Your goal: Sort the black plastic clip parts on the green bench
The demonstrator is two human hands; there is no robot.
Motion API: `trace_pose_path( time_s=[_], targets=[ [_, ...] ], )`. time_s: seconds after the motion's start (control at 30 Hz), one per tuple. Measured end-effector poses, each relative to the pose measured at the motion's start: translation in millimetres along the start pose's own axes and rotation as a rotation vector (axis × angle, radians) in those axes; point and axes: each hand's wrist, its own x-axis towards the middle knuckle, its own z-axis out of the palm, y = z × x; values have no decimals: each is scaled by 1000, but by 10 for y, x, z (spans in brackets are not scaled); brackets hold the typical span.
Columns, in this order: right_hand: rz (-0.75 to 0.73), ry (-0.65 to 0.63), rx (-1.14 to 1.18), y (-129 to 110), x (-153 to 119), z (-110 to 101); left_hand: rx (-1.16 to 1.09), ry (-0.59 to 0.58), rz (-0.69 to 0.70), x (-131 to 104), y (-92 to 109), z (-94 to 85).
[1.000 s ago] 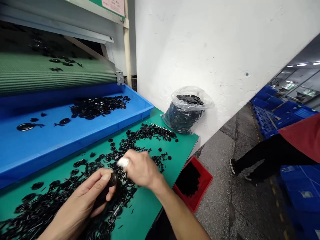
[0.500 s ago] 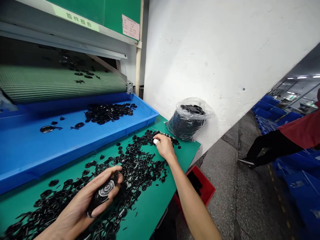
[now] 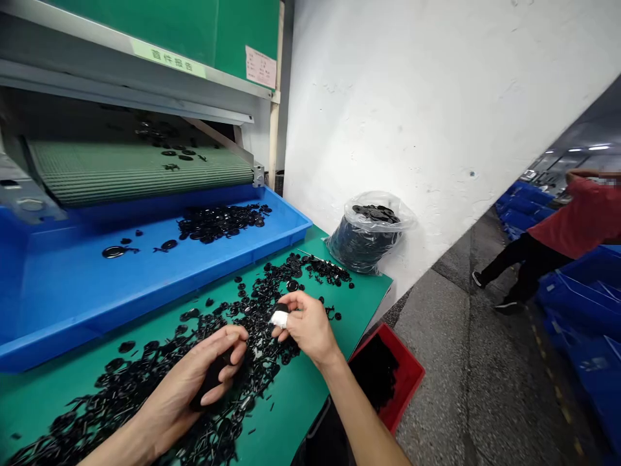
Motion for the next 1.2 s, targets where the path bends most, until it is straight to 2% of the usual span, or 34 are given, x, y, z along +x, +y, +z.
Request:
trace_pose_path(
  time_s=[0.13,0.23,0.3,0.37,0.47,0.53,0.63,0.73,0.9,1.1,1.2],
  targets=[
    [-38,-21,-4,57,-170,179,203,9,44,-12,-36,37],
    [-86,13,-41,91,-281,277,222,-58,57,-24,-67,40],
    [-99,1,-58,98,-345,307,215,-57,63,-15,-91,21],
    [-98,-52,-95,95,-395,305,242,-15,73,3,-109,-5],
    [-125,-76,-267,64,-440,257,365,33,67,20,-107,-34],
    [-189,-111,-409,21,-455,213,501,8,93,11,-88,-39],
    [-315,-248,-583,-59,-461,146,694,-51,207,-18,-55,-34],
    [-301,-331,-594,-115,-457,81,776,-96,241,-34,-44,-34],
    [-201,-325,-569,-109,-460,65,777,-118,175,-25,-59,-46],
    [-220,-135,-520,6,-471,243,630,-27,53,-37,-117,-44],
    [-238,-203,-604,-7,-331,217,500,-5,5,-32,-123,-34]
  ],
)
